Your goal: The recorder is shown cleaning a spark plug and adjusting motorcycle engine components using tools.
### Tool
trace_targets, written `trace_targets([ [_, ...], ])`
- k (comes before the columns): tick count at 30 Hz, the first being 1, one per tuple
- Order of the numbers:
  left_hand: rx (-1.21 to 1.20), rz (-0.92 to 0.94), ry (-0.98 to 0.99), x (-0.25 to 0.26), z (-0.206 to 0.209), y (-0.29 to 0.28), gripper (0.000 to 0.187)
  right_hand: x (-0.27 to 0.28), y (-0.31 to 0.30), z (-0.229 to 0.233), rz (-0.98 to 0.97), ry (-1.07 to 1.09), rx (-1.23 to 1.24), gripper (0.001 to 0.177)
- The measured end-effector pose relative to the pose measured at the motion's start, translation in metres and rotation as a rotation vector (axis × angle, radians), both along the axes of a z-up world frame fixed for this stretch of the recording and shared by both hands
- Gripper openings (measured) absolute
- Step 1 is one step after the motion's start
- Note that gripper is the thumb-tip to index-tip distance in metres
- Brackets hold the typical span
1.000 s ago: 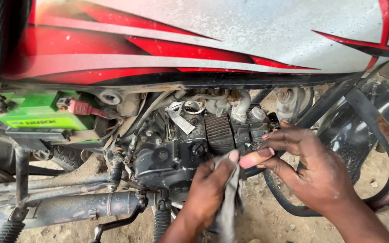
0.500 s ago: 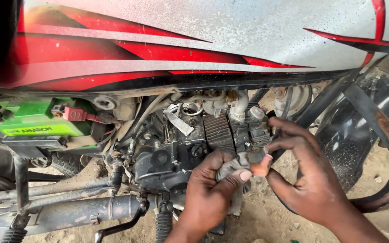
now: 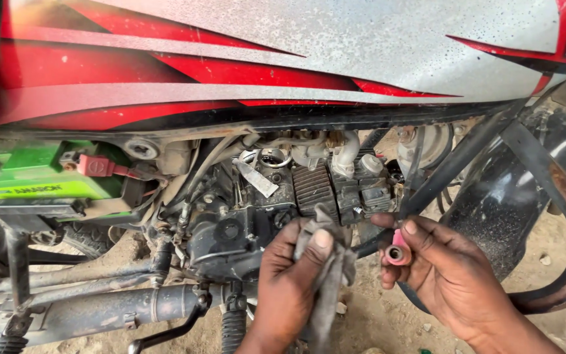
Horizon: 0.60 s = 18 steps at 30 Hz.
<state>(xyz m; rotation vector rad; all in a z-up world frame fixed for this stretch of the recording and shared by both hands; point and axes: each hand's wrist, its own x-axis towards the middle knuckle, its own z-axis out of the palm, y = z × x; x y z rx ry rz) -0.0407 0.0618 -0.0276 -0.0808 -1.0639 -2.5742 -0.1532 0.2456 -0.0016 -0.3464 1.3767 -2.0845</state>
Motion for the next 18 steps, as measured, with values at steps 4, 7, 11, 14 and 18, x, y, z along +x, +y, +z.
trace_targets([
  [4, -0.021, 0.041, -0.099, -0.003, -0.018, 0.004, 0.021, 0.001, 0.002, -0.001, 0.029, -0.055, -0.049, 0.056],
  [7, -0.048, 0.021, -0.1, -0.006, -0.022, 0.009, 0.019, 0.001, 0.001, 0.0, 0.046, -0.073, -0.04, 0.058],
  [11, -0.327, 0.142, -0.001, -0.008, -0.043, 0.009, 0.022, 0.001, 0.004, -0.002, 0.093, -0.055, -0.053, 0.059],
  [14, -0.114, -0.005, -0.153, -0.005, -0.02, 0.009, 0.024, 0.001, 0.006, 0.0, 0.113, -0.073, -0.042, 0.06],
  [18, -0.092, 0.006, -0.116, -0.005, -0.023, 0.01, 0.024, 0.0, 0.007, 0.001, 0.112, -0.068, -0.038, 0.061],
])
